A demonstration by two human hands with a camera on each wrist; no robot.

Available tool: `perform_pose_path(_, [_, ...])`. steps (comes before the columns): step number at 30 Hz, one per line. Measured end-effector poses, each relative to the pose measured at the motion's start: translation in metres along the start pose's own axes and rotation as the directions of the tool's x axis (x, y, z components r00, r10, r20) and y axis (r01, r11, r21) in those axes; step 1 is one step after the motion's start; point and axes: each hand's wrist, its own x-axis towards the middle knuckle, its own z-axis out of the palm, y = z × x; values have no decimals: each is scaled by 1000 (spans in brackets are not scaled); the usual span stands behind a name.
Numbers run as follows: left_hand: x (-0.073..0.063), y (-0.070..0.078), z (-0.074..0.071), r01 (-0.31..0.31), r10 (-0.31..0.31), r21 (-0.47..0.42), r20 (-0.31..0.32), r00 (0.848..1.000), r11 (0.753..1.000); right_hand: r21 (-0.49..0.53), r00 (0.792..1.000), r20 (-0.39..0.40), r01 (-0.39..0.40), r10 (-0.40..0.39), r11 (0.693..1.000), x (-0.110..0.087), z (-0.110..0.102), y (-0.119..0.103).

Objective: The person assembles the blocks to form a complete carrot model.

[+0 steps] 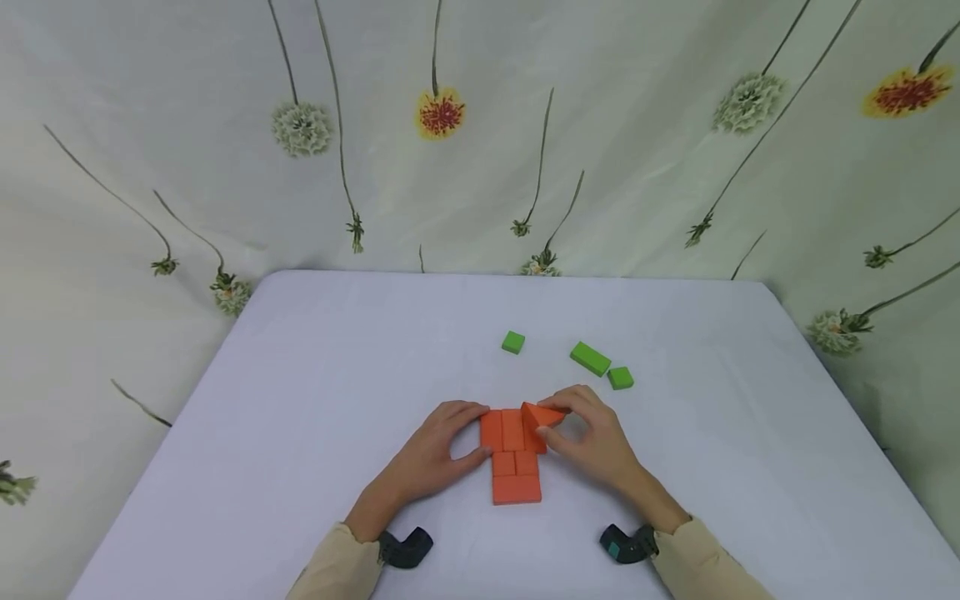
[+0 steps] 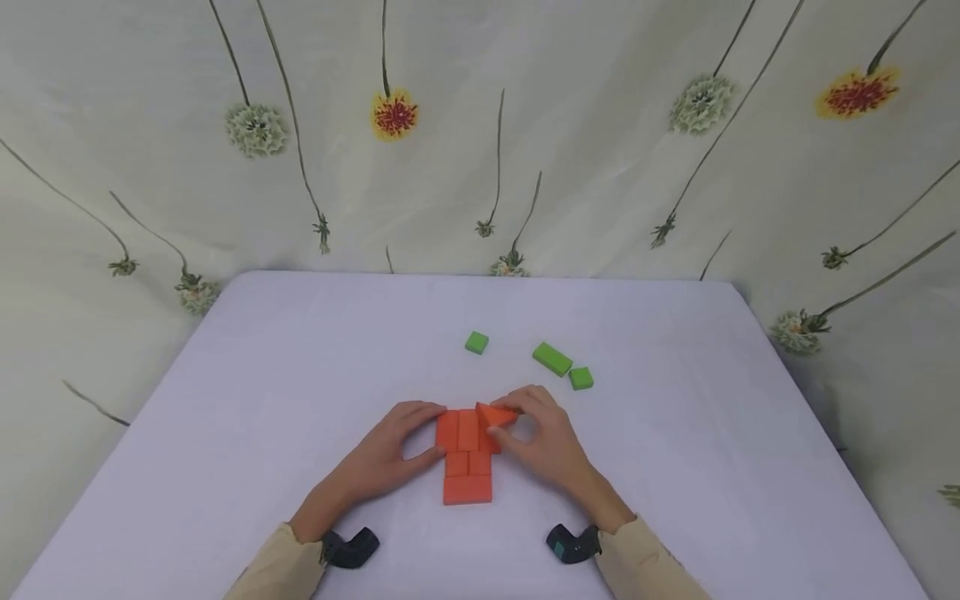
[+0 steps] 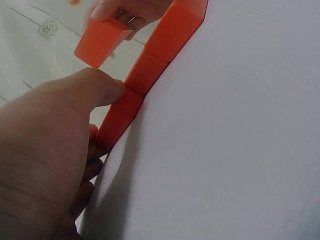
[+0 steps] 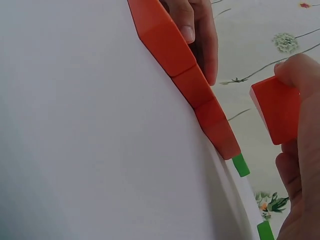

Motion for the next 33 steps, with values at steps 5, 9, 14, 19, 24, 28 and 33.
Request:
perform_pose_path(5, [-1,-1,0,-27,27,7,-14,1000,1000,67,1000,16,9,-10,998,-4,0,-5])
perform_pose_path(9, [-2,-1,-1,-50,51,12,-28,998,999,105,999,35,33,-36,994,-8,1,-10])
perform_pose_path(14, [-3,-1,-3,-41,42,16,-31,999,999,144,992,62,100,-110,984,-9,5,-14])
perform_pose_path(19, [-3,-2,-3,-34,35,13,-26,999,999,161,978,84,175,-190,971,-10,8,-18])
perform_pose_path(24, [-2,-3,-2,-51,51,11,-32,998,999,155,948,152,256,-279,954,-13,12,-19])
perform_pose_path(28, [-1,-5,-1,-61,62,6,-34,998,998,185,927,220,266,-304,946,-15,14,-21])
perform_pose_path(33, [-2,-6,1,-62,62,4,-33,997,998,209,905,295,253,-307,945,-17,16,-25])
